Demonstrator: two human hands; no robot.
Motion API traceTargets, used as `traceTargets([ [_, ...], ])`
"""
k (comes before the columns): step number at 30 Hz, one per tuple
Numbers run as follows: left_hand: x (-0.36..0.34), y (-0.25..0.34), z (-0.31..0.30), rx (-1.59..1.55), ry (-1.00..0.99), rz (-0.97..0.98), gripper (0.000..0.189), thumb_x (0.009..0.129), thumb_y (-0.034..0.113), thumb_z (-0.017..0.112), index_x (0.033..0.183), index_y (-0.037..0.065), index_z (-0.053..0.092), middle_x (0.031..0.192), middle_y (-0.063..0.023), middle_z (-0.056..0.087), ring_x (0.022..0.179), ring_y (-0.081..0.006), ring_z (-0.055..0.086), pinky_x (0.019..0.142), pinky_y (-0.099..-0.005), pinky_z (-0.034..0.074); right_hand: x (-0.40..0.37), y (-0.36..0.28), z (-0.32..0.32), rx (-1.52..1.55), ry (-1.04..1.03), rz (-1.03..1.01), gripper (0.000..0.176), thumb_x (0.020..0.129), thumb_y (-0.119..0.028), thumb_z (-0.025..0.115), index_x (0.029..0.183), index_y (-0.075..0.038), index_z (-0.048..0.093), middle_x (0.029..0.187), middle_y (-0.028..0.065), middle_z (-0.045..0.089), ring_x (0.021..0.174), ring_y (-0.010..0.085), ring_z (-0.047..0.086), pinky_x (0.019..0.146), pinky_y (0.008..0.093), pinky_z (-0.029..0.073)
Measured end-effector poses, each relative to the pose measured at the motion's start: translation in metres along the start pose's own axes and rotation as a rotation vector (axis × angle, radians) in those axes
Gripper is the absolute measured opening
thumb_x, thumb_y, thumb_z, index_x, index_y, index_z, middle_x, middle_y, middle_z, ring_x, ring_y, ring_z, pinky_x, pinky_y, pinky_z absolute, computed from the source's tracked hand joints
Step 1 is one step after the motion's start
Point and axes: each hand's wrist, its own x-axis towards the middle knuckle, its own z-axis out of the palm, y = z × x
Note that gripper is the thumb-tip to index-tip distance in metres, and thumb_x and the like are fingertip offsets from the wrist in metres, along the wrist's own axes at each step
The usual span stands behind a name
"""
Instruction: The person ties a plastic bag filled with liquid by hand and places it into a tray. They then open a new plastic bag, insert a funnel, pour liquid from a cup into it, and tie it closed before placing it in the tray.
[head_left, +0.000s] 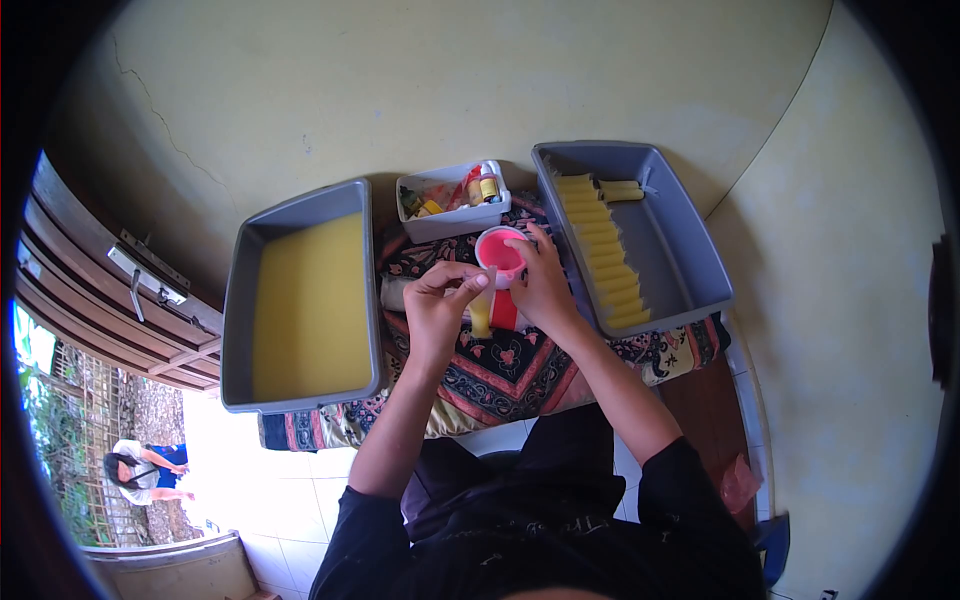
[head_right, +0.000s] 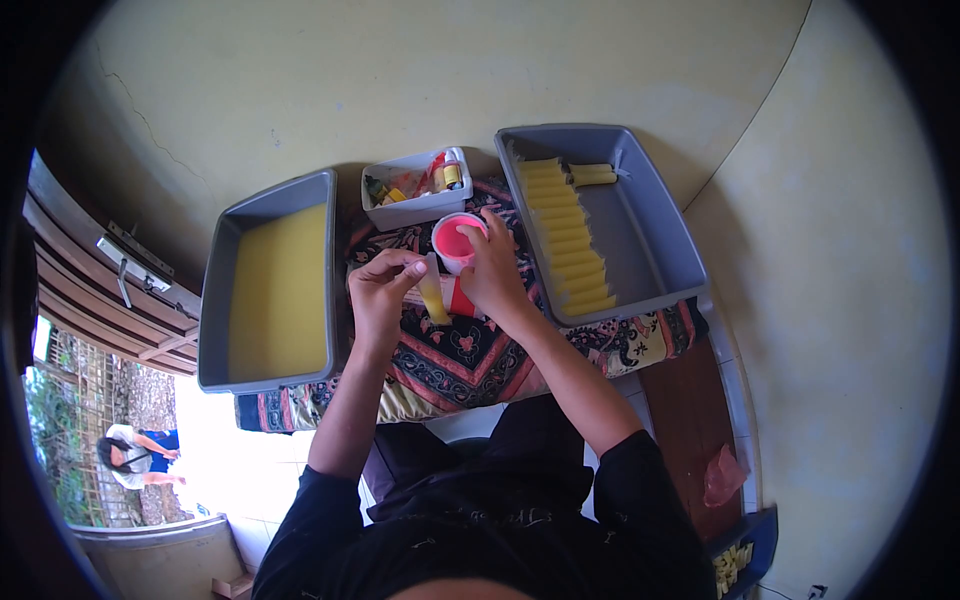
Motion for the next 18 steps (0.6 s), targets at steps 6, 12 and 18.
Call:
traceTargets([
  [6,0.003,0.013,0.002,0.083,-0.022,0.051,0.006,0.077,-0.002,0.071,0.082,-0.004,0.069,0.085,-0.0059,0.063,0.080,-0.0111,0.058,0.075,-0.0248,0.045,0.004,-0.051,-0.042,0.409,-0.114,-0.170,0.032,0.074,0.003,0.061,0.106,0.001,0.058,0.099,0.0166,0.062,0.097,0.0308,0.061,0.084,0.0342,0.047],
  [12,0.007,0.029,0.007,-0.006,-0.079,0.077,0.014,0.080,0.001,0.070,0.093,-0.002,0.069,0.082,-0.0035,0.063,0.076,-0.0100,0.057,0.074,-0.0250,0.045,0.019,-0.057,-0.042,0.354,-0.186,-0.139,0.013,0.083,-0.010,0.067,0.091,0.000,0.065,0.074,0.0102,0.066,0.067,0.0216,0.065,0.066,0.0299,0.049],
  [18,0.019,0.024,-0.004,-0.323,-0.145,0.085,0.031,0.098,0.022,0.049,0.102,-0.004,0.065,0.093,-0.0062,0.066,0.088,-0.0112,0.056,0.085,-0.0275,0.041,0.041,-0.078,-0.072,0.524,-0.196,-0.100,0.016,0.085,-0.016,0.068,0.088,0.000,0.068,0.074,0.0094,0.068,0.065,0.0130,0.061,0.063,0.0287,0.048],
])
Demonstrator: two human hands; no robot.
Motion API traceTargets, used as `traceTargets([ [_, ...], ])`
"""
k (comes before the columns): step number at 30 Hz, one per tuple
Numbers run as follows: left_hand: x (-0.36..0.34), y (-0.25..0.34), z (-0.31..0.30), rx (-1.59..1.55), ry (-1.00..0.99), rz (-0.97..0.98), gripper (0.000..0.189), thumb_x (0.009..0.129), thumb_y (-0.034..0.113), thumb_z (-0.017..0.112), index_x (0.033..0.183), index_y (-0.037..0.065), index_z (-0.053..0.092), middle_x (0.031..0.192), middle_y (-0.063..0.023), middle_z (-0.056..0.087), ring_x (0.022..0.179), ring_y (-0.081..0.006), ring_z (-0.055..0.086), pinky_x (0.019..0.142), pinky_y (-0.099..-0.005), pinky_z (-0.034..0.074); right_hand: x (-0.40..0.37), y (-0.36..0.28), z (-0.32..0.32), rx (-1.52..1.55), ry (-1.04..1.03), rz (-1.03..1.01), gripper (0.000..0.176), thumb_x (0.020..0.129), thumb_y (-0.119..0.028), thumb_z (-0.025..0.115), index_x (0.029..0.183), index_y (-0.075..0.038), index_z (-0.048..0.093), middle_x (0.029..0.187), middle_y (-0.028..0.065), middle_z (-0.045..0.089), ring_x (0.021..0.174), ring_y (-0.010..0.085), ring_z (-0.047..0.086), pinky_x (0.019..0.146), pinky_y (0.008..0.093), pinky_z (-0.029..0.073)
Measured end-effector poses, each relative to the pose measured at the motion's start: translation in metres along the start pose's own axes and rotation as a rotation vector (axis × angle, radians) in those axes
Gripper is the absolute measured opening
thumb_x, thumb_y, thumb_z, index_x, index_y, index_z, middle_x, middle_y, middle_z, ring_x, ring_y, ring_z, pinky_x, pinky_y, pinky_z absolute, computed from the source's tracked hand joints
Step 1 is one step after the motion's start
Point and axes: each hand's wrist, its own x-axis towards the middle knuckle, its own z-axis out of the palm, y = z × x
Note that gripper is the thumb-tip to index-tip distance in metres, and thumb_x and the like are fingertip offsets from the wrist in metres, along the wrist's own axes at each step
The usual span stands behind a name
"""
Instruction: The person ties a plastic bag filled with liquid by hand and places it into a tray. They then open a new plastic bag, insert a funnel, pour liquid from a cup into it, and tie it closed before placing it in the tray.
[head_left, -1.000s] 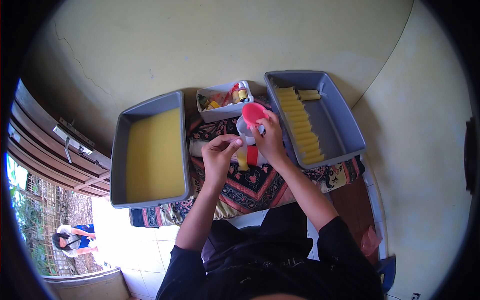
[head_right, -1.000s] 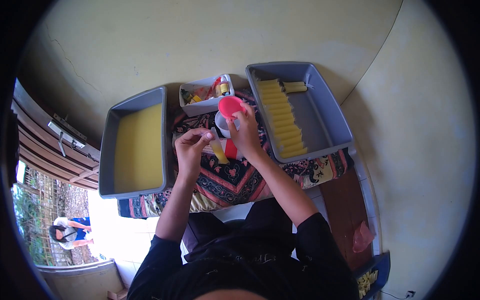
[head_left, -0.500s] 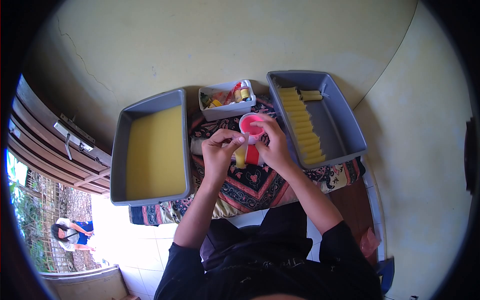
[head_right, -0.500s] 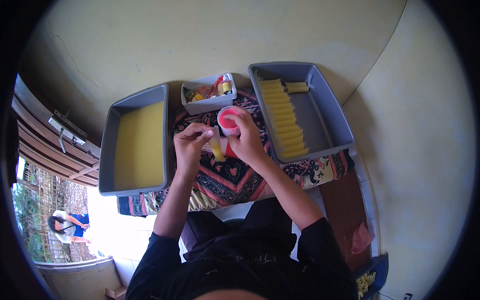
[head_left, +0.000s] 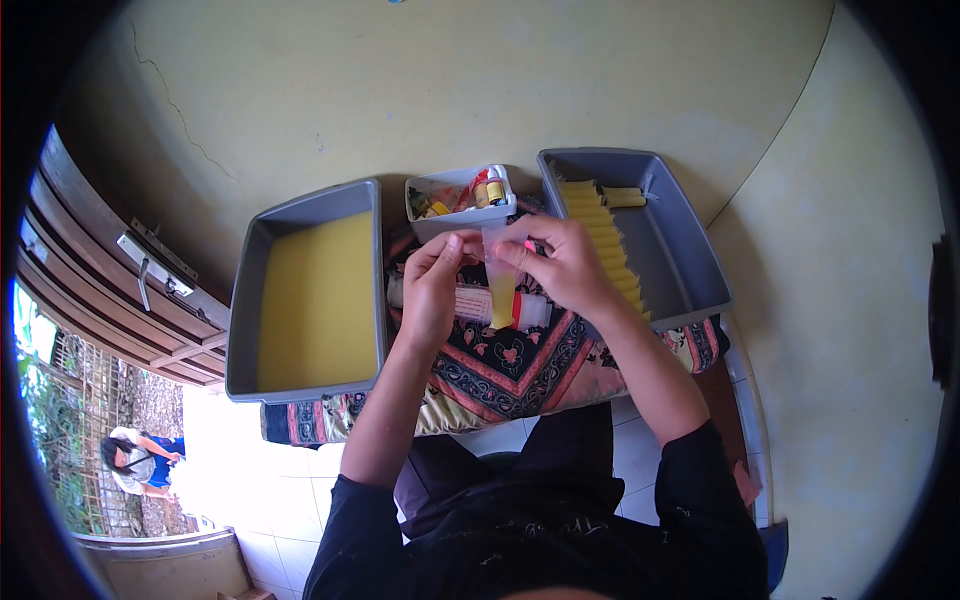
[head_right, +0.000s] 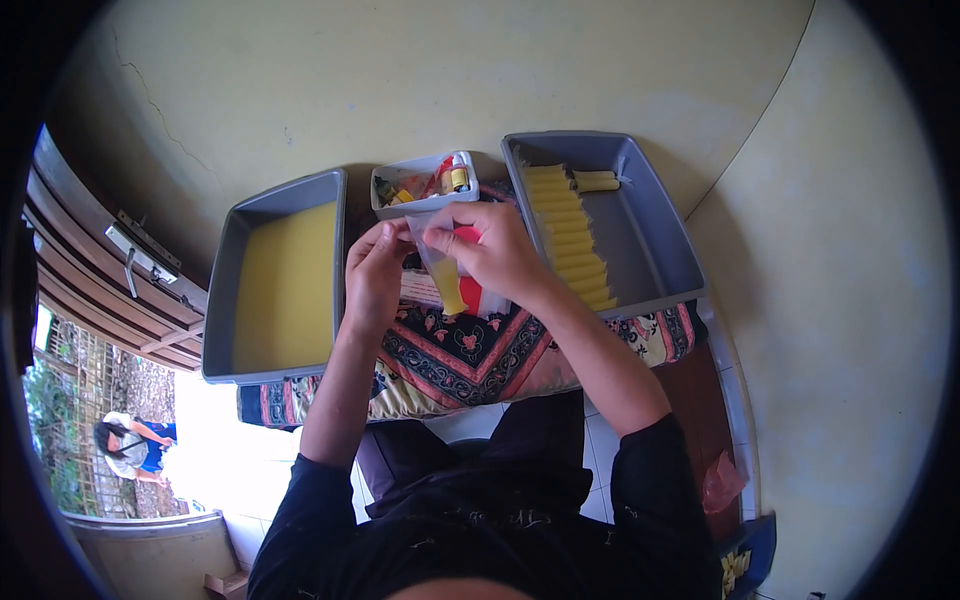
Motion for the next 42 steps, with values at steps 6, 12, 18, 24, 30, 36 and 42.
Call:
traceTargets([
  [6,0.014,0.000,-0.001,-0.113,-0.337,-0.124,0.034,0.097,0.026,0.050,0.103,-0.005,0.065,0.101,-0.0098,0.066,0.095,-0.0153,0.057,0.091,-0.0304,0.040,0.013,-0.037,-0.019,0.172,-0.074,0.042,0.016,0.085,-0.013,0.067,0.089,0.002,0.068,0.070,0.0038,0.065,0.066,0.0089,0.059,0.059,0.0248,0.047],
  [12,0.021,0.022,0.024,-0.198,-0.507,-0.167,0.041,0.099,0.029,0.045,0.113,-0.008,0.059,0.111,-0.0160,0.064,0.105,-0.0228,0.059,0.097,-0.0363,0.040,0.022,-0.055,-0.034,0.178,-0.049,0.076,0.015,0.086,-0.012,0.067,0.087,0.003,0.067,0.067,0.0006,0.062,0.063,0.0042,0.055,0.055,0.0214,0.044],
  [18,0.004,0.028,0.046,0.020,-0.307,-0.109,0.040,0.101,0.026,0.042,0.117,-0.006,0.058,0.111,-0.0132,0.064,0.103,-0.0180,0.060,0.093,-0.0320,0.046,0.027,-0.053,-0.041,0.012,0.100,-0.022,0.015,0.086,-0.012,0.067,0.085,0.003,0.067,0.066,0.0002,0.062,0.061,0.0033,0.054,0.055,0.0222,0.044],
  [24,0.005,0.020,0.053,0.028,-0.147,-0.040,0.028,0.096,0.016,0.055,0.112,-0.005,0.062,0.102,-0.0100,0.067,0.093,-0.0140,0.063,0.085,-0.0280,0.050,0.025,-0.048,-0.040,-0.020,0.181,-0.048,0.016,0.084,-0.011,0.069,0.082,0.004,0.065,0.064,0.0011,0.061,0.060,0.0034,0.051,0.053,0.0221,0.041],
  [30,-0.010,-0.013,0.049,-0.019,0.010,-0.200,0.023,0.093,0.016,0.060,0.102,-0.004,0.066,0.089,-0.0070,0.068,0.078,-0.0106,0.063,0.074,-0.0258,0.052,0.016,-0.004,-0.022,0.012,0.282,0.038,0.015,0.083,-0.010,0.069,0.079,0.004,0.064,0.061,0.0016,0.060,0.058,0.0036,0.049,0.051,0.0233,0.039],
  [36,-0.031,-0.070,0.025,-0.102,0.081,-0.396,0.024,0.093,0.022,0.061,0.098,-0.001,0.066,0.082,-0.0039,0.066,0.069,-0.0105,0.063,0.064,-0.0261,0.051,-0.012,0.064,0.007,-0.116,0.336,0.193,0.019,0.082,-0.015,0.069,0.080,0.003,0.066,0.062,0.0093,0.063,0.055,0.0109,0.057,0.052,0.0280,0.044],
  [42,-0.042,-0.107,0.006,-0.116,0.150,-0.533,0.022,0.093,0.022,0.059,0.095,0.001,0.065,0.082,-0.0056,0.066,0.068,-0.0147,0.065,0.063,-0.0281,0.052,-0.026,0.111,0.018,-0.226,0.321,0.289,0.025,0.080,-0.021,0.070,0.076,0.003,0.066,0.061,0.0129,0.064,0.054,0.0161,0.062,0.052,0.0313,0.046],
])
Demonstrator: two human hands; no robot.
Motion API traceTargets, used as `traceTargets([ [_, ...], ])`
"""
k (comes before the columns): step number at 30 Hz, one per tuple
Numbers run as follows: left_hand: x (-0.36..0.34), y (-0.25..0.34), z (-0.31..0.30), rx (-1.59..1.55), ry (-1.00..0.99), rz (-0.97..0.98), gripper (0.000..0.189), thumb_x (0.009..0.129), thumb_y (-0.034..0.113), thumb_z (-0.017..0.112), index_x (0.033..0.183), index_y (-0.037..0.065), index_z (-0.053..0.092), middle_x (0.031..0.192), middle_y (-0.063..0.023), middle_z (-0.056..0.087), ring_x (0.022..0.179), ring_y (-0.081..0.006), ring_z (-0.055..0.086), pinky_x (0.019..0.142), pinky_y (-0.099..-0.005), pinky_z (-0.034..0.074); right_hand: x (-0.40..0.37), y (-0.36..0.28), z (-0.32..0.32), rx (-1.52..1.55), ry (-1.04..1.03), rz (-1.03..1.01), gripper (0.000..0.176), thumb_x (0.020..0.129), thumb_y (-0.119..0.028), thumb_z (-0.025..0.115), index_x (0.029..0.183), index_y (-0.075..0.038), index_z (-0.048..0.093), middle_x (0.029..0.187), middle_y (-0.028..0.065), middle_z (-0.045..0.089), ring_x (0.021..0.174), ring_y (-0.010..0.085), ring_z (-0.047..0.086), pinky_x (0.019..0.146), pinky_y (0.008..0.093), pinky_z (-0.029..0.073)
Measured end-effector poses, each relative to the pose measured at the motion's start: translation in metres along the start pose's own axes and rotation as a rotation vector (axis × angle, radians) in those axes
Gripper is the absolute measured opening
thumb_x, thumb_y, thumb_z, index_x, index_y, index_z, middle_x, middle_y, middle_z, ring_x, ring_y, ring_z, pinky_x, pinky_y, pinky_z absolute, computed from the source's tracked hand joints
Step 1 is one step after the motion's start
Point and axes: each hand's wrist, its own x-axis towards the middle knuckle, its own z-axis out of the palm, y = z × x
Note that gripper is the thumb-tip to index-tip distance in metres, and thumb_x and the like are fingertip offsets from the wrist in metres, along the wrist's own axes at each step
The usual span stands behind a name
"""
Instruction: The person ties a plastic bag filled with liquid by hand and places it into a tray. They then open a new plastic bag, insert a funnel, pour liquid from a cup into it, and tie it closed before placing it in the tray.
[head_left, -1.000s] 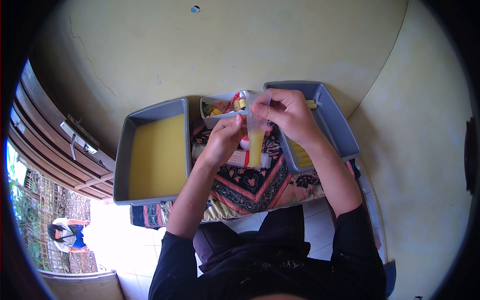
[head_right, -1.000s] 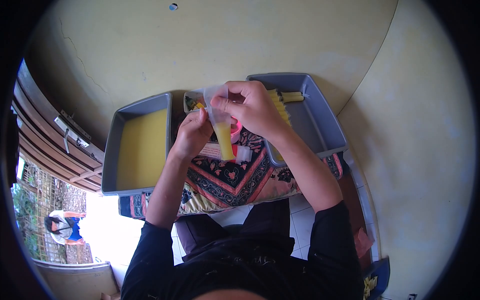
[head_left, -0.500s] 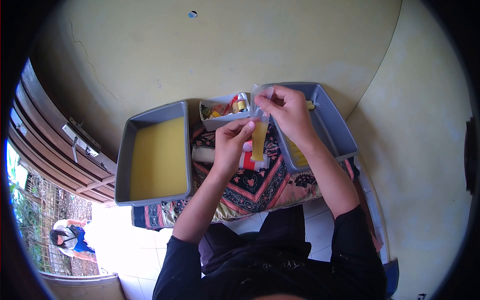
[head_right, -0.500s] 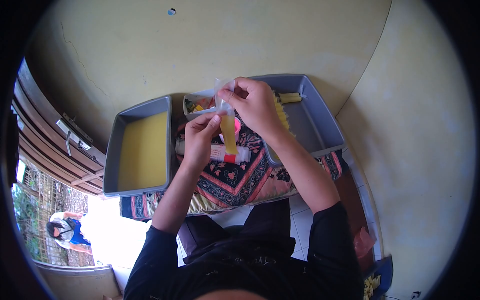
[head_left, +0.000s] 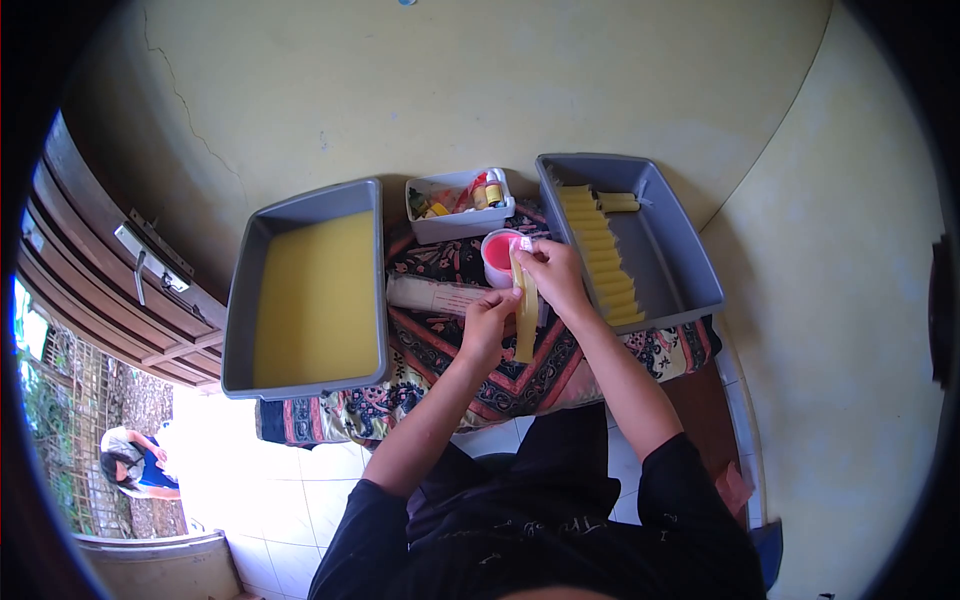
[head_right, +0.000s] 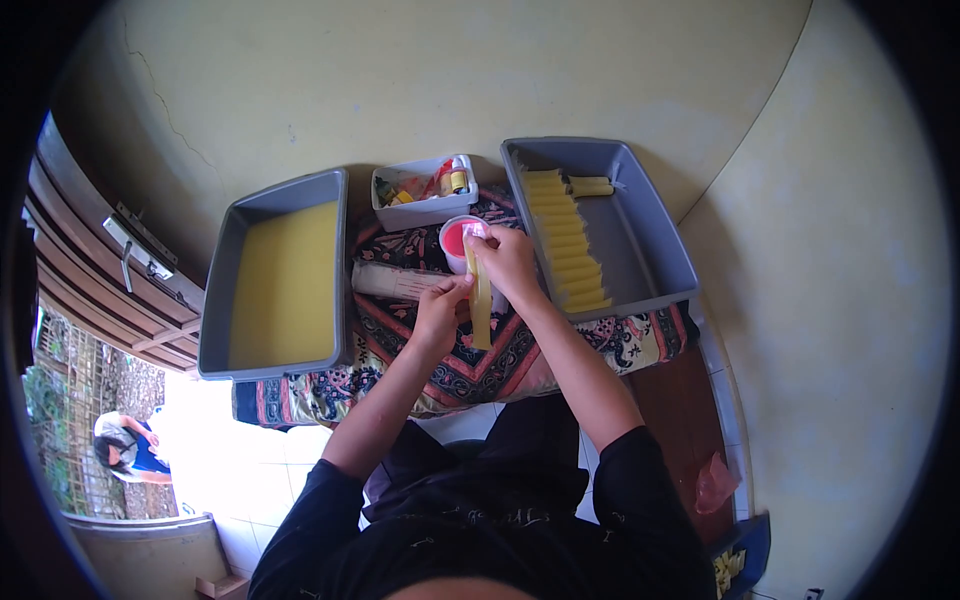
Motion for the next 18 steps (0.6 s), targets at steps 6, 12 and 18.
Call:
traceTargets([
  [6,0.004,-0.008,-0.006,-0.005,-0.027,-0.055,0.019,0.094,0.020,0.056,0.096,0.002,0.061,0.087,-0.0068,0.065,0.073,-0.0158,0.065,0.067,-0.0344,0.057,0.000,0.014,0.003,-0.042,-0.039,0.055,0.027,0.078,-0.023,0.070,0.075,0.003,0.066,0.061,0.0145,0.064,0.055,0.0186,0.063,0.053,0.0321,0.046],
  [12,0.004,-0.013,-0.005,-0.053,-0.011,-0.084,0.020,0.094,0.021,0.058,0.095,0.002,0.064,0.083,-0.0046,0.066,0.070,-0.0136,0.065,0.064,-0.0272,0.051,-0.001,0.013,0.004,-0.131,-0.039,0.072,0.025,0.076,-0.021,0.070,0.074,0.004,0.066,0.063,0.0170,0.064,0.057,0.0238,0.065,0.056,0.0334,0.049],
  [18,0.003,-0.016,-0.006,-0.077,-0.030,-0.094,0.020,0.094,0.022,0.058,0.095,0.003,0.064,0.083,-0.0038,0.066,0.071,-0.0123,0.063,0.065,-0.0264,0.050,-0.004,0.014,0.005,-0.115,-0.046,0.117,0.023,0.073,-0.018,0.068,0.075,0.005,0.066,0.065,0.0186,0.064,0.059,0.0268,0.066,0.057,0.0345,0.050],
])
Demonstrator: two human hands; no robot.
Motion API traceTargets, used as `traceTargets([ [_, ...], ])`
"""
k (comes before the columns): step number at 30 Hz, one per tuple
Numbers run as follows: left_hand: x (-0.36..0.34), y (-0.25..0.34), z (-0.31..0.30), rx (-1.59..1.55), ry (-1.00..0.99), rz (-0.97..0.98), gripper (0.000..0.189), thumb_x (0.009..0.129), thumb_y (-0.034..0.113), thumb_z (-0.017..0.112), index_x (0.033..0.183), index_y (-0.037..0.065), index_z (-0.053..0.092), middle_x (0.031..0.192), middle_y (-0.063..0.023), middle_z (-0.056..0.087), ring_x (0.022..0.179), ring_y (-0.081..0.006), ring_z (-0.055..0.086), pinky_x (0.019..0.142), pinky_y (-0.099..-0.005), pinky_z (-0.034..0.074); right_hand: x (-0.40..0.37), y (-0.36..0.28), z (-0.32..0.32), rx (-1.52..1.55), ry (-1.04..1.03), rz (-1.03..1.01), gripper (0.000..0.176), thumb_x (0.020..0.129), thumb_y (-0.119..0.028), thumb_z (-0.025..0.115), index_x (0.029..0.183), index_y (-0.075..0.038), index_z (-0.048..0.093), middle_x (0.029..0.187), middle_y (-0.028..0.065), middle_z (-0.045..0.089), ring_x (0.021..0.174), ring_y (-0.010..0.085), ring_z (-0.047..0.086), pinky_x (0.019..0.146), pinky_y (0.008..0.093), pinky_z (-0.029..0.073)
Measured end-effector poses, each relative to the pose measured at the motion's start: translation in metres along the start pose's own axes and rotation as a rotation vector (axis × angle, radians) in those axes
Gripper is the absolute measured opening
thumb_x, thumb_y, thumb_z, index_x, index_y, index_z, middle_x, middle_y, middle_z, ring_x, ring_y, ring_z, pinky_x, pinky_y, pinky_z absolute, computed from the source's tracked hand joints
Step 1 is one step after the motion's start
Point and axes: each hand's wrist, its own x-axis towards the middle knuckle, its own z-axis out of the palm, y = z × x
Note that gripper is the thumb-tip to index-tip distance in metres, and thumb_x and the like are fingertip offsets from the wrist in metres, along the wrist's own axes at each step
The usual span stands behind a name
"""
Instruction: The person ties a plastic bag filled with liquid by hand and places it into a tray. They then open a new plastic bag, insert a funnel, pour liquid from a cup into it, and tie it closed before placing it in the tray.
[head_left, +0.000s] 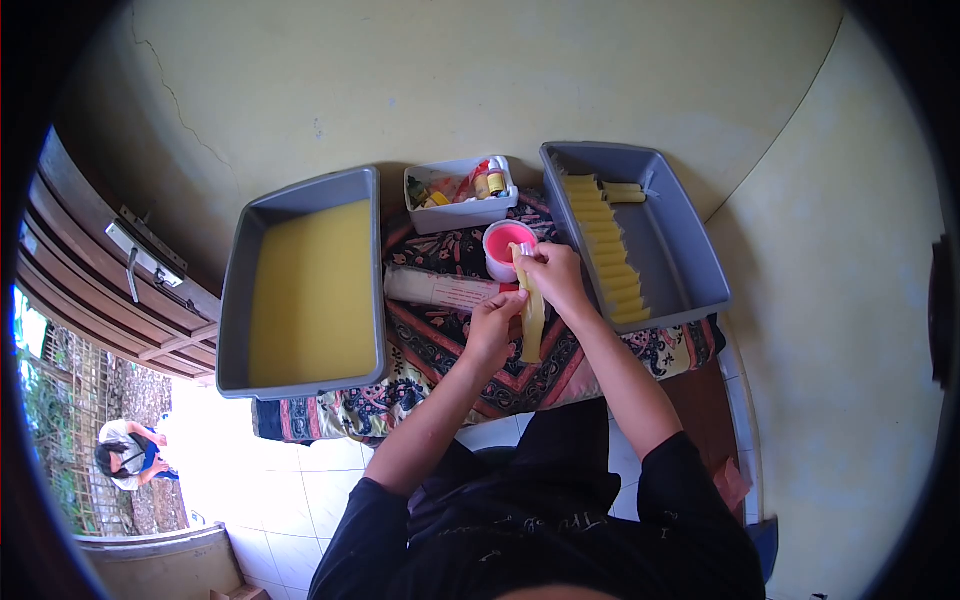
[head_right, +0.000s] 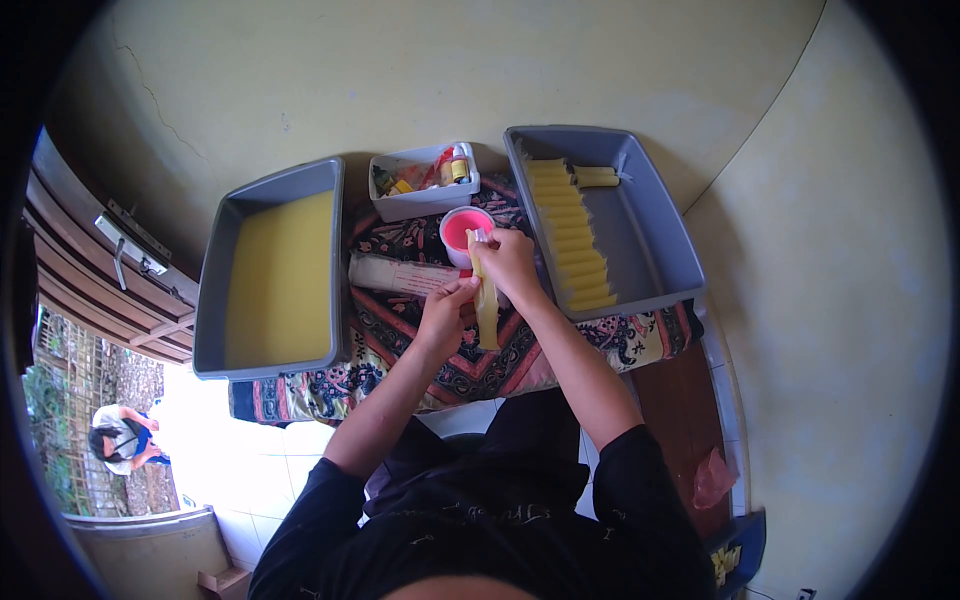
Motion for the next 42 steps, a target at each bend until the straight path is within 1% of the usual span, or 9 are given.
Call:
traceTargets([
  [7,-0.004,0.005,0.001,0.023,-0.014,-0.007,0.021,0.093,0.022,0.059,0.096,0.003,0.064,0.085,-0.0036,0.066,0.071,-0.0120,0.063,0.067,-0.0268,0.049,0.000,-0.001,-0.004,-0.008,-0.013,-0.020,0.026,0.074,-0.020,0.068,0.074,0.005,0.065,0.065,0.0182,0.065,0.059,0.0247,0.066,0.057,0.0337,0.049],
  [13,-0.014,0.030,0.013,0.120,-0.080,0.144,0.023,0.093,0.021,0.059,0.101,0.000,0.064,0.090,-0.0045,0.067,0.079,-0.0114,0.063,0.075,-0.0275,0.049,-0.009,-0.042,-0.038,0.194,-0.164,-0.112,0.014,0.085,-0.011,0.065,0.082,0.002,0.066,0.071,0.0023,0.065,0.066,0.0054,0.058,0.057,0.0218,0.043],
  [19,-0.035,0.081,0.050,0.339,-0.136,0.589,0.014,0.086,0.005,0.067,0.097,-0.004,0.065,0.091,-0.0066,0.068,0.086,-0.0103,0.062,0.079,-0.0243,0.049,-0.023,-0.099,-0.078,0.200,-0.267,-0.249,0.011,0.089,-0.009,0.063,0.087,0.002,0.067,0.078,0.0009,0.065,0.071,0.0033,0.056,0.063,0.0196,0.045],
  [26,-0.049,0.139,0.094,0.491,-0.043,0.830,0.015,0.081,0.007,0.072,0.089,-0.005,0.069,0.083,-0.0080,0.070,0.078,-0.0089,0.063,0.074,-0.0232,0.050,-0.005,-0.151,-0.107,0.259,-0.126,-0.484,0.014,0.086,-0.011,0.066,0.086,0.003,0.068,0.069,0.0025,0.065,0.064,0.0033,0.057,0.056,0.0212,0.043],
  [27,-0.054,0.146,0.099,0.517,-0.078,0.820,0.015,0.087,0.007,0.066,0.096,-0.005,0.066,0.086,-0.0102,0.070,0.082,-0.0147,0.065,0.079,-0.0273,0.050,-0.006,-0.161,-0.113,0.265,-0.147,-0.454,0.014,0.086,-0.011,0.066,0.086,0.003,0.068,0.069,0.0025,0.065,0.064,0.0034,0.056,0.057,0.0212,0.044],
  [32,-0.058,0.163,0.101,0.314,-0.195,0.764,0.023,0.093,0.014,0.057,0.101,-0.006,0.064,0.089,-0.0106,0.069,0.084,-0.0147,0.064,0.083,-0.0283,0.048,-0.012,-0.196,-0.128,0.302,-0.198,-0.440,0.013,0.085,-0.010,0.067,0.086,0.002,0.069,0.070,0.0015,0.065,0.066,0.0037,0.056,0.058,0.0212,0.044],
  [34,-0.054,0.167,0.096,0.146,-0.395,0.669,0.027,0.095,0.017,0.053,0.099,-0.006,0.065,0.090,-0.0105,0.069,0.088,-0.0159,0.063,0.088,-0.0312,0.045,-0.014,-0.202,-0.132,0.306,-0.211,-0.460,0.013,0.085,-0.010,0.067,0.087,0.002,0.069,0.071,0.0013,0.065,0.066,0.0039,0.057,0.058,0.0212,0.045],
  [40,-0.044,0.166,0.082,0.216,-0.714,0.422,0.033,0.094,0.024,0.055,0.106,-0.005,0.064,0.102,-0.0156,0.066,0.103,-0.0216,0.059,0.096,-0.0357,0.041,-0.014,-0.205,-0.135,0.337,-0.295,-0.453,0.010,0.085,-0.006,0.066,0.086,0.003,0.069,0.073,0.0027,0.066,0.067,0.0063,0.059,0.060,0.0215,0.046],
  [42,-0.043,0.163,0.081,0.250,-0.801,0.370,0.035,0.093,0.026,0.055,0.108,-0.005,0.063,0.105,-0.0175,0.066,0.106,-0.0236,0.059,0.098,-0.0374,0.040,-0.012,-0.198,-0.133,0.400,-0.424,-0.461,0.009,0.087,-0.008,0.064,0.084,0.000,0.066,0.062,-0.0017,0.054,0.050,0.0031,0.042,0.047,0.0197,0.035],
])
